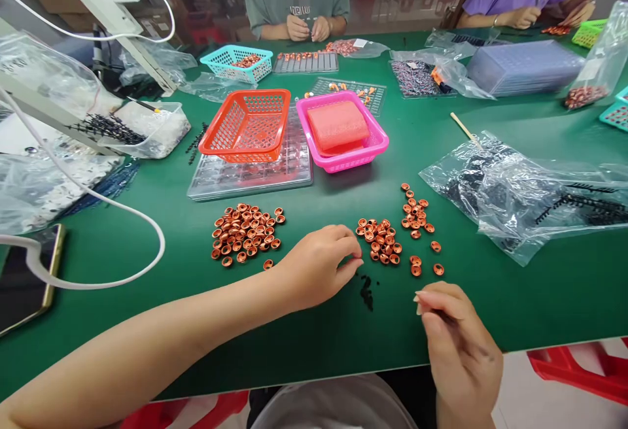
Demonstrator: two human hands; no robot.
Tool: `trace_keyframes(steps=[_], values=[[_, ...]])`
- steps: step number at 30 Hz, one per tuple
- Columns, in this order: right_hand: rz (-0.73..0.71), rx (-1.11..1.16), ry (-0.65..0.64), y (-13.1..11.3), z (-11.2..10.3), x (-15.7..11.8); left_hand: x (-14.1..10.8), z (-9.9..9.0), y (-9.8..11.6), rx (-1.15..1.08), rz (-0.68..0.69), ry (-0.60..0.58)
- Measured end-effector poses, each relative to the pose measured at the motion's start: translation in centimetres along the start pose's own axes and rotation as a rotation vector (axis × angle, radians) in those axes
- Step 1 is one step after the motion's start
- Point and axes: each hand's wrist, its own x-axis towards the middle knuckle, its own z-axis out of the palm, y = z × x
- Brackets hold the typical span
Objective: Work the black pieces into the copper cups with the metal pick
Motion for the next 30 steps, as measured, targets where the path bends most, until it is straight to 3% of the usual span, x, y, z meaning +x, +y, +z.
trace_keyframes(steps=[4, 8, 12, 15, 18, 22, 30], values=[[0.046, 0.22, 0.047, 0.2, 0.0, 0.6, -3.4, -0.1, 1.0, -0.128, 0.046, 0.014], [0.054, 0.218, -0.007, 0.4, 0.2, 0.9, -5.4, 1.2, 0.9, -0.183, 0.031, 0.016], [0.036, -0.006, -0.079, 0.3, -0.2, 0.8, -5.5, 1.9, 0.3, -0.216, -0.046, 0.031], [0.064, -0.262, -0.204, 0.1, -1.2, 0.8, -5.2, 2.1, -0.2, -0.282, -0.033, 0.072], [0.081, -0.415, -0.234, -0.1, -2.6, 1.0, -5.0, 2.2, -0.5, -0.347, -0.035, 0.103], [0.124, -0.343, -0.251, -0.6, -3.4, 1.0, -4.9, 2.4, -0.6, -0.398, -0.001, 0.138], [0.107, -0.125, -0.198, -0.5, -0.8, 0.9, -4.9, 2.8, -0.3, -0.282, 0.13, 0.199]])
